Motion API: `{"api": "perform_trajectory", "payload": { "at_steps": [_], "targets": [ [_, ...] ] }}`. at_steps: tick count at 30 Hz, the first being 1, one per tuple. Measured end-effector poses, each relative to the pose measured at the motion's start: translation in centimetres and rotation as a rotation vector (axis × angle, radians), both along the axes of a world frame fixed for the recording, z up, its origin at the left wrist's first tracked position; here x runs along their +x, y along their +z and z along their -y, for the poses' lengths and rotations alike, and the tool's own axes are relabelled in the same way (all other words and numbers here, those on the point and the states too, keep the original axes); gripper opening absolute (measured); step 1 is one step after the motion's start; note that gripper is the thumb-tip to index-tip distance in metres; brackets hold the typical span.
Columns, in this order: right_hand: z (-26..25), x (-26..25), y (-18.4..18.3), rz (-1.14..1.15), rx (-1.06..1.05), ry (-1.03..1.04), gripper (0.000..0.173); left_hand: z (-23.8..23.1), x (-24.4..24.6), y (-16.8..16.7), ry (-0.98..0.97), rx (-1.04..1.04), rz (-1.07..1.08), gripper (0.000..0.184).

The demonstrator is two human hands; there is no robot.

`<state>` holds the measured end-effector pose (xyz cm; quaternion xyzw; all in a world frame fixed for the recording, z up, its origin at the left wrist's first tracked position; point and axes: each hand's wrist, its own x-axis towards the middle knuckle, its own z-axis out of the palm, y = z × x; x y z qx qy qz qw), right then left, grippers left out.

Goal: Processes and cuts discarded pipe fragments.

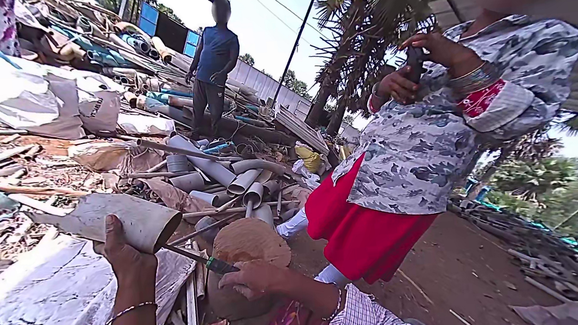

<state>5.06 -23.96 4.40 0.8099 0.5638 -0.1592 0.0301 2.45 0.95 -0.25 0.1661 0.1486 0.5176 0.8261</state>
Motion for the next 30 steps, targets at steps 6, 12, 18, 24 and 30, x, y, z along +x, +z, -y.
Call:
{"api": "perform_trajectory", "payload": {
  "at_steps": [6, 12, 18, 24, 30],
  "targets": [
    [0.0, -0.1, 0.3, -0.001, -0.025, -0.005, 0.038, 0.1, 0.1, -0.2, 0.000, 0.000, 0.002, 0.055],
    [0.1, 0.3, 0.0, -0.002, -0.003, 0.019, 0.038, 0.1, -0.1, 0.1, 0.007, -0.031, -0.024, 0.054],
    [0.3, -0.1, 0.6, -0.002, -0.016, -0.016, 0.037, 0.4, 0.1, -0.4, -0.005, 0.063, 0.021, 0.045],
    [0.8, -0.2, 0.6, 0.056, 0.147, -0.033, 0.033, -0.2, -0.2, -0.6, 0.028, 0.071, 0.046, 0.042],
    [0.6, 0.6, 0.0, 0.075, 0.166, -0.088, 0.034, -0.3, 0.4, -0.9, 0.019, 0.053, 0.006, 0.044]
  ]
}}
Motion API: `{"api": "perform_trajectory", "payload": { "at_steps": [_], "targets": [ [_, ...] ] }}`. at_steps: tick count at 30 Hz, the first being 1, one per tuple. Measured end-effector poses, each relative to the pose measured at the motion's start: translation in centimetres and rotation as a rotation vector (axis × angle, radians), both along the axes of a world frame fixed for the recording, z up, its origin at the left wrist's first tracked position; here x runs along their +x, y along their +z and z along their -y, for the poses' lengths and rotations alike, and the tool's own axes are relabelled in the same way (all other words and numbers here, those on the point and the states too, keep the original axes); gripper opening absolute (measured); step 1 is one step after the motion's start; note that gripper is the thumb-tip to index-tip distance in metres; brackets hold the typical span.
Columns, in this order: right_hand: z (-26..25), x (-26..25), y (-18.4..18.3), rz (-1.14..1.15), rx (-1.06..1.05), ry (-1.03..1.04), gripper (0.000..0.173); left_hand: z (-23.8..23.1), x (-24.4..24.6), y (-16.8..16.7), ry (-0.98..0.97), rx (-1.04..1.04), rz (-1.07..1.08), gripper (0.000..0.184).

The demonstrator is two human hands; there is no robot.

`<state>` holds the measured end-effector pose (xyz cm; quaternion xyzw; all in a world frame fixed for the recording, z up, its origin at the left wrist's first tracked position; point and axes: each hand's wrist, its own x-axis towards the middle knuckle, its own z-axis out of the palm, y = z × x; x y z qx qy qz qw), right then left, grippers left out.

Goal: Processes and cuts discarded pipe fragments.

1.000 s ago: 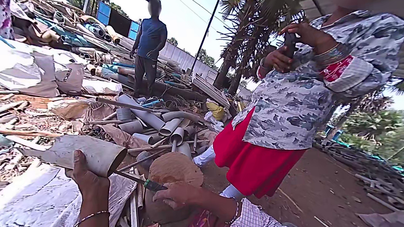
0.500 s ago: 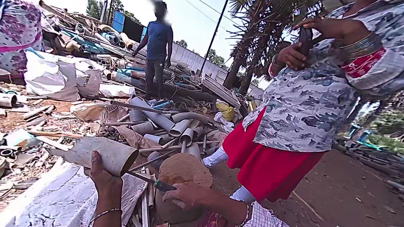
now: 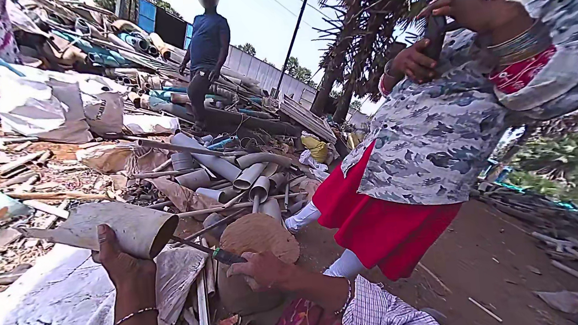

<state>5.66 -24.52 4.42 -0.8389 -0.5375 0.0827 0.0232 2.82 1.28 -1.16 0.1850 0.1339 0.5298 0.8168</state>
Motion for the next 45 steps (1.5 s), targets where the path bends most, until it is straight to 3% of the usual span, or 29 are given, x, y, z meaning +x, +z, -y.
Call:
{"api": "perform_trajectory", "payload": {
  "at_steps": [6, 9, 11, 13, 16, 19, 20, 22, 25, 28, 30, 34, 36, 38, 45],
  "targets": [
    [0.2, 0.4, -0.1, -0.027, -0.054, 0.011, 0.036, 0.8, 0.5, 0.1, -0.035, -0.002, -0.024, 0.043],
    [0.6, 0.2, -0.2, 0.022, 0.094, 0.011, 0.034, 0.7, 0.9, -0.3, -0.037, -0.012, 0.010, 0.039],
    [0.3, 0.1, 0.2, -0.014, -0.006, -0.044, 0.036, 0.8, 1.0, -0.7, -0.047, -0.017, 0.017, 0.039],
    [0.0, 0.0, 0.3, -0.045, -0.164, -0.081, 0.039, 1.0, 1.0, -1.6, -0.065, 0.003, -0.031, 0.047],
    [0.1, 0.3, -0.2, 0.035, 0.005, -0.051, 0.036, 0.8, 1.6, -2.1, -0.095, -0.008, -0.053, 0.050],
    [0.0, 0.6, -0.3, -0.003, -0.162, -0.099, 0.038, 1.4, 1.0, -2.9, -0.140, 0.027, -0.133, 0.062],
    [0.0, 0.8, -0.5, 0.011, -0.131, -0.087, 0.037, 1.4, 0.8, -2.9, -0.149, 0.046, -0.155, 0.065],
    [0.3, 1.4, -1.2, 0.064, 0.016, -0.050, 0.035, 1.4, 0.8, -2.6, -0.152, 0.056, -0.146, 0.057],
    [0.3, 2.0, -1.2, -0.001, -0.138, -0.096, 0.038, 1.6, 0.5, -3.0, -0.166, 0.089, -0.158, 0.053],
    [0.5, 2.1, -1.7, 0.054, 0.011, -0.072, 0.034, 1.3, 0.6, -3.0, -0.166, 0.123, -0.117, 0.040],
    [0.3, 1.7, -1.4, 0.068, -0.035, -0.118, 0.037, 1.2, 0.5, -3.3, -0.185, 0.147, -0.072, 0.041],
    [-0.8, 1.3, -0.8, -0.094, -0.285, -0.143, 0.043, 1.5, 1.5, -3.5, -0.156, 0.132, -0.057, 0.035],
    [-0.5, 1.2, -1.4, -0.290, -0.191, -0.019, 0.036, 2.3, 1.0, -3.9, -0.213, 0.197, -0.104, 0.039],
    [-0.2, 1.4, -1.8, -0.382, -0.100, 0.039, 0.032, 2.1, 1.8, -3.9, -0.189, 0.116, -0.073, 0.034],
    [0.0, 2.0, -0.4, -0.080, -0.203, -0.202, 0.042, 2.4, 1.3, -3.1, -0.182, 0.156, -0.084, 0.036]
  ]
}}
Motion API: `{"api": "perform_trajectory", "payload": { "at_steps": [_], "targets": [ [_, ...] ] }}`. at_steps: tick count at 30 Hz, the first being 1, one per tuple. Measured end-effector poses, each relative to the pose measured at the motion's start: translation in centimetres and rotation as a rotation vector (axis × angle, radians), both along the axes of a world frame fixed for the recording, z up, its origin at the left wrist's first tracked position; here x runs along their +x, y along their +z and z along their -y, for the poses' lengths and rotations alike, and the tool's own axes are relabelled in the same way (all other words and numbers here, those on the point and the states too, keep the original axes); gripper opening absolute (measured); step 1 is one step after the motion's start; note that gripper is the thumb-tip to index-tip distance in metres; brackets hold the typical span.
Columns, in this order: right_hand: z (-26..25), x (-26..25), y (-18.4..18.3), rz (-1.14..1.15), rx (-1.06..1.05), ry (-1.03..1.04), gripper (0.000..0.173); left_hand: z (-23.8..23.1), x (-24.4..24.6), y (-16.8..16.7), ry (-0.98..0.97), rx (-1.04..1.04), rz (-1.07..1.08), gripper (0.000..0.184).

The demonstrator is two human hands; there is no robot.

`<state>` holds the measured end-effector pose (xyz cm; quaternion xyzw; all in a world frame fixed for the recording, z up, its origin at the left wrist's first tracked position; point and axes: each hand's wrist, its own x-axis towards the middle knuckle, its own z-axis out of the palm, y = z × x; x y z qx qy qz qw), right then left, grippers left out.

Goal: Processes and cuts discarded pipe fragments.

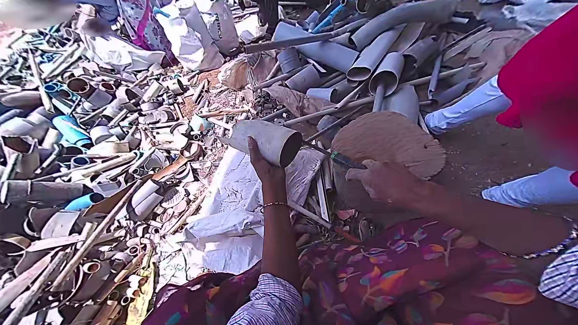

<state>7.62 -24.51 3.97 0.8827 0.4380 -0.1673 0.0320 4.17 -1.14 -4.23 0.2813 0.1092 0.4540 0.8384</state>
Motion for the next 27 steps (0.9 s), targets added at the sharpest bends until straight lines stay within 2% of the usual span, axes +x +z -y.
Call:
{"api": "perform_trajectory", "payload": {
  "at_steps": [2, 5, 7, 9, 11, 14, 18, 22, 25, 27],
  "targets": [
    [-0.3, -0.3, 0.0, -0.098, 0.000, 0.038, 0.041, 0.0, 0.0, 0.0, -0.013, -0.007, 0.033, 0.035],
    [-0.3, -0.6, -0.1, -0.303, 0.131, 0.136, 0.030, 0.3, 0.2, -0.4, -0.052, -0.030, 0.051, 0.036],
    [-0.4, -1.1, 0.3, -0.207, 0.131, 0.109, 0.034, 0.2, 0.1, -0.7, -0.100, -0.044, 0.085, 0.040],
    [-0.9, -1.2, 0.3, -0.086, 0.046, 0.058, 0.038, 0.3, -0.2, -0.5, -0.119, -0.048, 0.089, 0.041],
    [-1.1, -1.0, 0.3, -0.131, 0.019, 0.080, 0.036, 0.6, -0.6, -0.3, -0.130, -0.041, 0.078, 0.038],
    [-1.4, -1.5, 0.6, -0.281, 0.094, 0.124, 0.034, 0.5, -0.5, -0.7, -0.134, -0.054, 0.097, 0.039],
    [-1.3, -0.9, 0.4, -0.097, 0.111, 0.095, 0.034, 0.7, -0.7, -0.5, -0.155, -0.057, 0.116, 0.039],
    [-1.3, -1.3, 0.5, -0.264, 0.136, 0.149, 0.034, 1.5, -1.2, -0.6, -0.230, -0.002, 0.109, 0.043],
    [-1.3, -1.1, 0.4, -0.163, 0.174, 0.100, 0.032, 0.9, -0.7, -1.3, -0.258, -0.097, 0.179, 0.050],
    [-1.3, -1.2, 0.7, -0.113, 0.142, 0.072, 0.039, 0.8, -0.7, -1.5, -0.257, -0.103, 0.177, 0.050]
  ]
}}
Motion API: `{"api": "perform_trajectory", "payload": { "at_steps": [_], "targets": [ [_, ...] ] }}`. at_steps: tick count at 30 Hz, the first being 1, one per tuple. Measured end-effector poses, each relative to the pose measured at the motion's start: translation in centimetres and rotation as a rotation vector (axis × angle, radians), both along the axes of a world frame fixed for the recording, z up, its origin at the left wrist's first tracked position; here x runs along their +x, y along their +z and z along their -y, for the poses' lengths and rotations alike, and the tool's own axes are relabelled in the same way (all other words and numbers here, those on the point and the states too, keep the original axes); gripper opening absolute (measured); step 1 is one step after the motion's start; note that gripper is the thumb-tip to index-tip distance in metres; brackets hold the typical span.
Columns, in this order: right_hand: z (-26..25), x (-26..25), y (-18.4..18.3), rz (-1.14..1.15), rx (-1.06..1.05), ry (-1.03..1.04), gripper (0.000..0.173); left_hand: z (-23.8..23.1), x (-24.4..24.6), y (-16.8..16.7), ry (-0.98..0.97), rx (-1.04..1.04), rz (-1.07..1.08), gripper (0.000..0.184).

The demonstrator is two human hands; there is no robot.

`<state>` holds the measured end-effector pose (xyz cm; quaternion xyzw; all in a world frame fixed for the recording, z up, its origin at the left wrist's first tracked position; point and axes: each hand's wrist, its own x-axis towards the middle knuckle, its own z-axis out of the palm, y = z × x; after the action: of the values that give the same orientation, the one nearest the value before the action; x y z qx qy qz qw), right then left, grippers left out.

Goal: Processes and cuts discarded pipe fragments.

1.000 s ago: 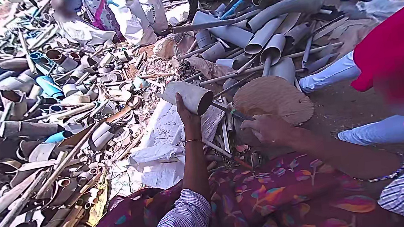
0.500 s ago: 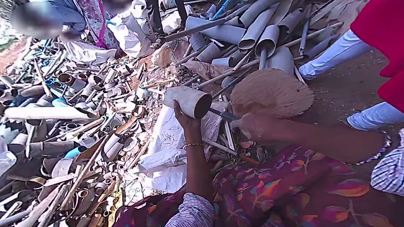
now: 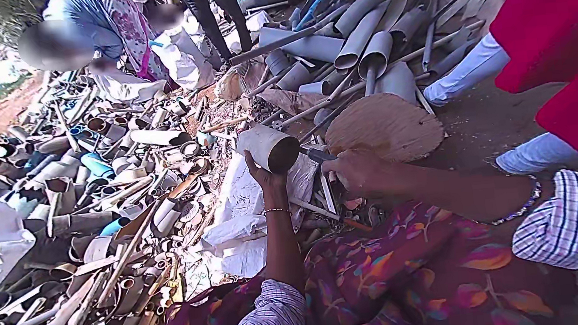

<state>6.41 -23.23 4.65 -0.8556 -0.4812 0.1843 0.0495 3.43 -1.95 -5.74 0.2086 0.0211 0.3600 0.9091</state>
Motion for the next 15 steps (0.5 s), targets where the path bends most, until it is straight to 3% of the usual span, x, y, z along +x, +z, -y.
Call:
{"api": "perform_trajectory", "payload": {
  "at_steps": [6, 11, 15],
  "targets": [
    [-1.1, -1.5, 1.0, 0.103, -0.104, -0.080, 0.084, 0.9, -0.5, 0.0, -0.011, 0.086, -0.043, 0.054],
    [-1.6, -2.0, 0.8, 0.071, -0.144, -0.100, 0.074, 2.4, -0.2, -0.4, -0.060, 0.144, -0.063, 0.044],
    [-2.0, -2.5, 1.3, 0.038, -0.151, -0.027, 0.070, 3.3, -0.2, 0.5, -0.019, -0.115, -0.195, 0.035]
  ]
}}
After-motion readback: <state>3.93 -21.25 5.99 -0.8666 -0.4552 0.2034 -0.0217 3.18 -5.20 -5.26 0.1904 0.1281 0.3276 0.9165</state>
